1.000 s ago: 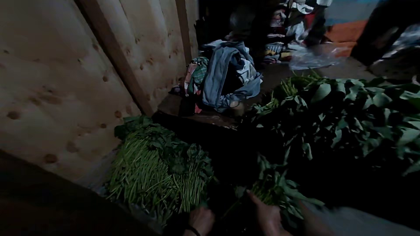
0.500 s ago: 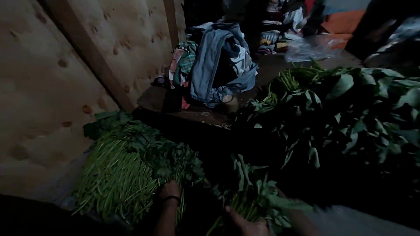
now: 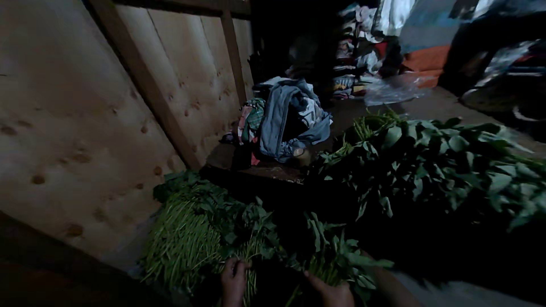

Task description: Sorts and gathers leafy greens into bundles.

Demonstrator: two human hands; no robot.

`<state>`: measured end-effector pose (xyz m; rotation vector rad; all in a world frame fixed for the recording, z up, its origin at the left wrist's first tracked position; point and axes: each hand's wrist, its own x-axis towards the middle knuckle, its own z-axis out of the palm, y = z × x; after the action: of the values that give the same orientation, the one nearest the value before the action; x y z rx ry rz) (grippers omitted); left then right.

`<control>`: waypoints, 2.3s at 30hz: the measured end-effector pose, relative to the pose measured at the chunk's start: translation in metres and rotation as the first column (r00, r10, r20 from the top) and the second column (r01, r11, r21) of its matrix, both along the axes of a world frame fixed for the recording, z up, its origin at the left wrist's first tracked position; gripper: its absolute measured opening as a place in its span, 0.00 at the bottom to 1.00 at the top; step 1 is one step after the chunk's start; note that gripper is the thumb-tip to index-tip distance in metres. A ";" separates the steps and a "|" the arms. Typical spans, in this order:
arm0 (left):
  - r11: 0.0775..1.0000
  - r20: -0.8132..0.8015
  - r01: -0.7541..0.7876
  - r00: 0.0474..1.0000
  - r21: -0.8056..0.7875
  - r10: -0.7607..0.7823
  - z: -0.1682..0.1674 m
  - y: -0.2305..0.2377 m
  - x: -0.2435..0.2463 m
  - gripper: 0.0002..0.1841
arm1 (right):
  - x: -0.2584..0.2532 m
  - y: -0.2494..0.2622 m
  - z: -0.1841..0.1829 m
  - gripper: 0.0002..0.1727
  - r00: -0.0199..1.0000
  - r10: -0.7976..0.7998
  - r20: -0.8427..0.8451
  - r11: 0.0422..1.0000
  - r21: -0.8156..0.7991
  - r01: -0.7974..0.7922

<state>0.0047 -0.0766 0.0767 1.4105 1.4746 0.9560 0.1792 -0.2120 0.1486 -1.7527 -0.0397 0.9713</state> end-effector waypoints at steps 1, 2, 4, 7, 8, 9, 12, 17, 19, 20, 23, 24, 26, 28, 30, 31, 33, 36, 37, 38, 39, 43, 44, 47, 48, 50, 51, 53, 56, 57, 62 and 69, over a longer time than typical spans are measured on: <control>1.000 0.037 0.000 0.999 -0.008 0.000 0.006 -0.007 0.000 0.16 | 0.001 -0.003 0.000 0.49 1.000 0.025 0.005 1.000 -0.009 -0.025; 1.000 0.070 0.006 0.998 -0.017 -0.005 0.013 -0.013 0.001 0.16 | 0.002 -0.004 0.001 0.49 0.999 0.042 0.009 0.999 -0.011 -0.042; 1.000 0.110 0.019 0.994 -0.015 -0.017 0.024 -0.024 0.004 0.14 | 0.003 -0.007 0.003 0.49 0.998 0.061 0.010 0.998 -0.012 -0.061; 0.998 0.140 -0.039 0.990 0.047 0.032 0.029 -0.037 0.011 0.11 | 0.000 -0.010 0.006 0.48 0.996 0.092 -0.001 0.996 0.003 -0.092; 0.994 0.125 -0.070 0.990 0.086 0.059 0.029 -0.043 0.013 0.11 | 0.000 -0.010 0.006 0.47 0.995 0.099 -0.010 0.995 0.013 -0.099; 0.988 0.094 -0.090 0.992 0.124 0.078 0.031 -0.049 0.015 0.11 | 0.000 -0.010 0.005 0.47 0.995 0.098 -0.019 0.995 0.022 -0.098; 0.951 -0.117 -0.007 0.992 0.309 0.045 0.033 -0.071 0.015 0.11 | 0.000 -0.008 0.000 0.47 0.995 0.091 -0.037 0.995 0.047 -0.089; 0.886 -0.052 0.032 0.999 0.463 -0.009 0.022 -0.110 0.032 0.10 | -0.002 -0.008 0.005 0.45 0.989 0.136 -0.053 0.990 0.056 -0.133; 0.906 0.107 0.033 0.991 0.421 -0.086 0.021 -0.127 0.043 0.10 | -0.001 -0.007 0.002 0.42 0.989 0.131 -0.066 0.987 0.097 -0.125; 0.923 0.187 0.034 0.976 0.382 -0.114 0.022 -0.134 0.047 0.11 | -0.001 -0.007 0.001 0.39 0.989 0.121 -0.080 0.986 0.123 -0.111; 0.950 0.260 0.050 0.956 0.307 -0.135 0.022 -0.143 0.050 0.10 | 0.001 -0.007 0.001 0.32 0.980 0.151 -0.128 0.975 0.181 -0.127; 0.944 0.224 0.074 0.963 0.320 -0.151 0.021 -0.141 0.046 0.10 | 0.002 -0.008 0.001 0.32 0.975 0.175 -0.137 0.972 0.184 -0.148; 0.922 0.090 0.160 0.975 0.352 -0.204 0.023 -0.136 0.037 0.11 | 0.004 -0.009 0.001 0.33 0.966 0.220 -0.135 0.964 0.185 -0.194; 0.889 -0.091 0.274 0.962 0.366 -0.259 0.031 -0.130 0.026 0.11 | 0.003 -0.010 -0.001 0.37 0.958 0.262 -0.120 0.953 0.188 -0.237; 0.861 -0.232 0.372 0.923 0.347 -0.306 0.042 -0.126 0.018 0.13 | 0.003 -0.012 -0.001 0.40 0.947 0.306 -0.098 0.940 0.190 -0.284; 0.851 -0.259 0.409 0.906 0.328 -0.336 0.046 -0.124 0.016 0.14 | 0.004 -0.012 0.001 0.41 0.937 0.339 -0.091 0.930 0.185 -0.318; 0.837 -0.203 0.473 0.880 0.276 -0.430 0.048 -0.117 0.011 0.18 | 0.006 -0.010 0.002 0.41 0.916 0.393 -0.076 0.912 0.161 -0.378; 0.842 0.042 0.515 0.849 0.159 -0.527 0.043 -0.109 0.008 0.19 | 0.005 -0.009 0.000 0.38 0.902 0.423 -0.088 0.900 0.158 -0.407; 0.862 0.102 0.492 0.857 0.124 -0.505 0.044 -0.109 0.011 0.18 | 0.005 -0.010 0.002 0.36 0.900 0.425 -0.094 0.898 0.166 -0.407; 0.888 0.132 0.451 0.879 0.088 -0.459 0.047 -0.109 0.015 0.15 | 0.004 -0.010 0.005 0.35 0.899 0.427 -0.098 0.898 0.166 -0.408; 0.918 0.143 0.393 0.907 0.052 -0.396 0.052 -0.110 0.019 0.12 | 0.003 -0.009 0.006 0.35 0.900 0.425 -0.097 0.899 0.164 -0.407; 0.981 0.514 0.169 0.836 0.096 -0.194 0.042 -0.106 0.038 0.09 | 0.003 -0.004 -0.002 0.36 0.932 0.343 -0.116 0.931 0.172 -0.321; 0.987 0.659 0.135 0.735 0.085 -0.157 0.040 -0.105 0.041 0.08 | 0.004 -0.003 -0.003 0.35 0.945 0.301 -0.127 0.945 0.170 -0.278; 0.993 0.817 0.114 0.571 0.010 -0.074 0.039 -0.106 0.045 0.09 | 0.001 0.002 -0.004 0.38 0.954 0.277 -0.111 0.960 0.071 -0.271; 0.993 0.799 0.115 0.596 0.011 -0.078 0.040 -0.106 0.043 0.11 | -0.001 0.003 -0.003 0.39 0.952 0.289 -0.101 0.957 0.032 -0.287; 0.993 0.722 0.113 0.684 0.038 -0.105 0.046 -0.108 0.033 0.17 | -0.002 0.005 -0.001 0.37 0.974 0.190 -0.120 0.982 0.026 -0.188; 0.993 0.656 0.107 0.746 0.056 -0.117 0.050 -0.110 0.023 0.20 | 0.001 0.007 -0.001 0.36 0.984 0.092 -0.155 0.995 0.049 -0.085; 0.980 0.312 0.092 0.939 0.177 -0.144 0.057 -0.112 -0.004 0.18 | 0.012 0.011 -0.004 0.37 0.971 -0.079 -0.228 0.990 0.096 0.103; 0.896 -0.476 0.362 0.854 0.255 -0.210 0.086 -0.120 -0.035 0.27 | 0.015 0.016 0.000 0.36 0.945 -0.205 -0.257 0.966 0.101 0.237; 0.870 -0.587 0.438 0.774 0.228 -0.236 0.096 -0.124 -0.031 0.42 | 0.011 0.017 0.005 0.34 0.944 -0.218 -0.246 0.965 0.093 0.247; 0.759 -0.767 0.640 0.546 0.121 -0.338 0.109 -0.133 0.030 0.61 | -0.016 0.015 0.058 0.24 0.919 -0.246 -0.310 0.927 0.202 0.316; 0.414 -0.648 0.637 0.750 0.651 -0.134 0.113 -0.114 0.078 0.50 | 0.048 -0.063 0.112 0.15 0.793 -0.103 -0.601 0.745 0.481 0.461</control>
<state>0.0828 -0.1903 0.1901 2.8184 0.8188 1.0716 0.2275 -0.2748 0.2606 -0.8033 0.2634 1.0353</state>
